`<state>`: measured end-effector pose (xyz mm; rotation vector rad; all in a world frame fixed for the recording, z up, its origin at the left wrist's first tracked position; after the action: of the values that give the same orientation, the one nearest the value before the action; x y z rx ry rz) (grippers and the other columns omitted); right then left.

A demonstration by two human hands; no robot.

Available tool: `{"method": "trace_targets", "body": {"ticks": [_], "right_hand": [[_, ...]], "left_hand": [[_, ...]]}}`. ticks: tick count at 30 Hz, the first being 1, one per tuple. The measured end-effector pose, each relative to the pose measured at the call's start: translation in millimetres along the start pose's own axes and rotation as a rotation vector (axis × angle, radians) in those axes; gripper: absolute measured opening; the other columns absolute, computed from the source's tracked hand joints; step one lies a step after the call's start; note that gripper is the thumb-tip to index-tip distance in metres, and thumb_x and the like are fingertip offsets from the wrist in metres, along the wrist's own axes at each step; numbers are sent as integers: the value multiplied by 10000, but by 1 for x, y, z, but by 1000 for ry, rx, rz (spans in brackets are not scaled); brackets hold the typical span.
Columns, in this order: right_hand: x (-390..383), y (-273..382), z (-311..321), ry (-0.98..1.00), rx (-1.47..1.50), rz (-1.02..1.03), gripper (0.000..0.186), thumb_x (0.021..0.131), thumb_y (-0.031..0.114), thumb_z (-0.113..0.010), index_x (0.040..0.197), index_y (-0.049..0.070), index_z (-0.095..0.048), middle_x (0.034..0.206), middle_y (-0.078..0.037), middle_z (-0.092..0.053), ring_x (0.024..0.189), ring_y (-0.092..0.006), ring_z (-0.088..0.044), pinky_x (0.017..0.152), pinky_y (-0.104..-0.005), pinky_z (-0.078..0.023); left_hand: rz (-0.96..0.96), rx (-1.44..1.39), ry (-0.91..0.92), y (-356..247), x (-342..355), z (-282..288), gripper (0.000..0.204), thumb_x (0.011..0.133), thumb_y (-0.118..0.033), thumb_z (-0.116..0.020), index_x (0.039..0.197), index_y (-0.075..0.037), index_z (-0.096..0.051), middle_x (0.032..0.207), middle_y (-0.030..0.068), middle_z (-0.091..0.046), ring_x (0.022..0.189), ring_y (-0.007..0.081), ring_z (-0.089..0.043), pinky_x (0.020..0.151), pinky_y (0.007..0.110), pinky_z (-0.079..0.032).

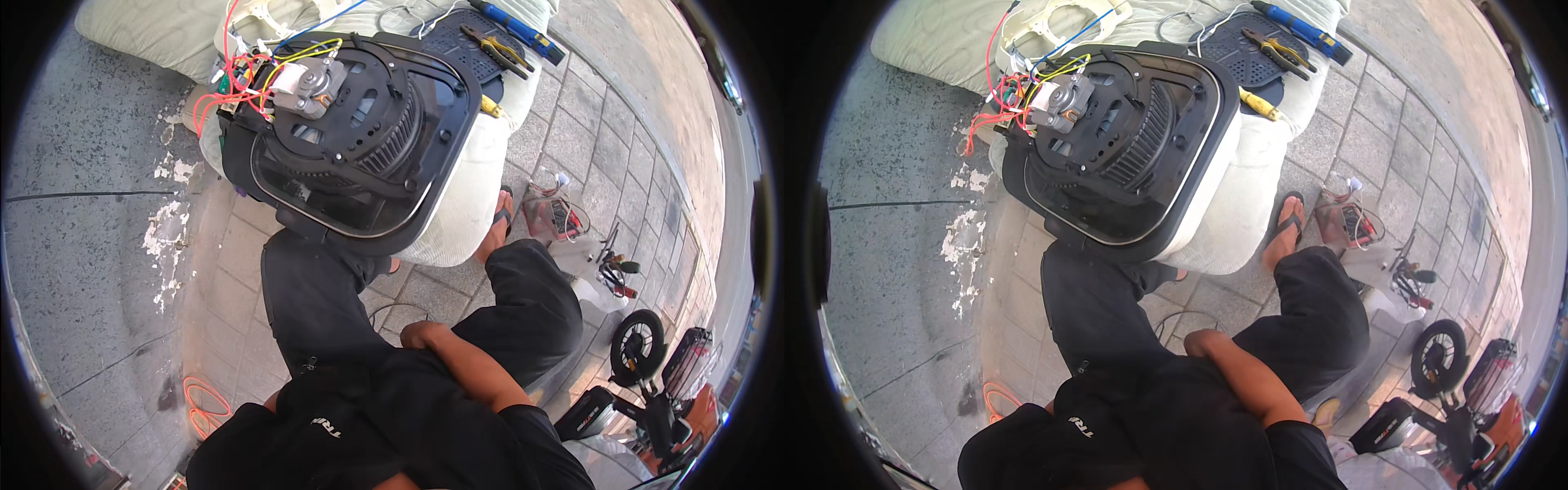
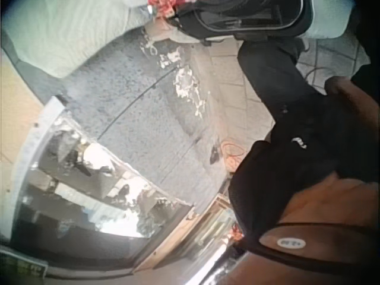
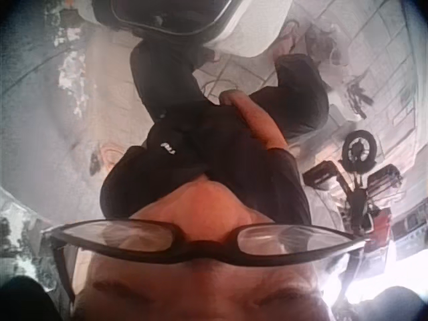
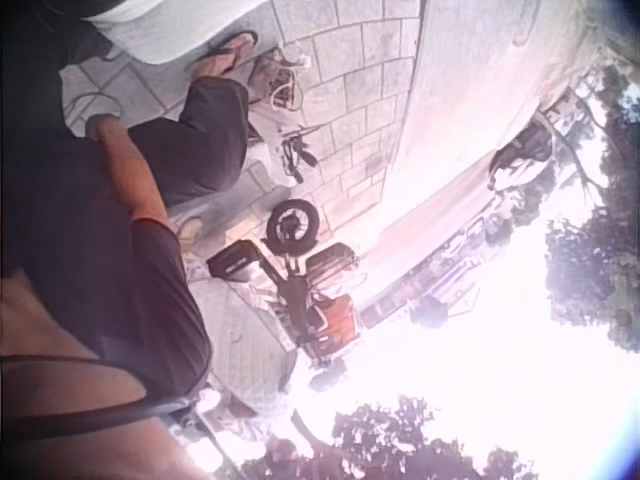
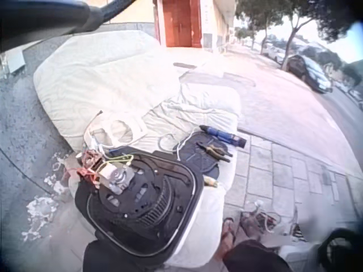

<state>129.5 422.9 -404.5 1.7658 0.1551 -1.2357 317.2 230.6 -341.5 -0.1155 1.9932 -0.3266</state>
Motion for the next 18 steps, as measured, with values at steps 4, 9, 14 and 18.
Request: {"method": "trace_targets", "body": {"ticks": [4, 9, 14, 18], "right_hand": [[-83, 13, 18, -505, 123, -111, 495, 944, 407, -708, 1225, 5, -780, 1284, -254, -755, 1229, -434, -717, 1024, -520, -566], [-167, 43, 27, -1170, 250, -43, 454, 1006, 366, -668, 1279, 8, -729, 1141, -287, -769, 1136, -474, -721, 994, -536, -560], [-203, 99, 15, -1267, 167, 73, 432, 1016, 307, -660, 1309, -8, -704, 1090, -269, -783, 1074, -469, -741, 968, -528, -572], [-224, 160, 19, -1560, 4, 233, 295, 1033, 282, -644, 1166, 24, -696, 1004, -218, -777, 919, -428, -758, 871, -527, -593]], "left_hand": [[66, 30, 151, -41, -19, -17, 725, 1074, -553, -639, 1561, -26, -541, 1482, 182, -651, 1312, 326, -647, 1138, 465, -519], [-181, 332, 351, -69, -76, -54, 764, 1055, -527, -685, 1588, -10, -504, 1515, 194, -621, 1346, 325, -620, 1169, 454, -488], [-846, 1103, 207, -57, -144, -71, 857, 1016, -447, -777, 1628, 31, -413, 1570, 228, -547, 1426, 327, -544, 1229, 424, -396], [-853, 1083, 63, -43, -162, -31, 705, 1059, -375, -729, 1578, 38, -491, 1517, 214, -616, 1382, 320, -601, 1190, 427, -445]]}}
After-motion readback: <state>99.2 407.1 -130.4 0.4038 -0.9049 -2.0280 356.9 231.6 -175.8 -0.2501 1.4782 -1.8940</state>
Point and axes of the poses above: each hand's wrist, its own x-axis towards the middle knuckle, its own z-axis out of the back of the hand, y = z × x, the point moved 6 cm from there along x, towards the middle knuckle
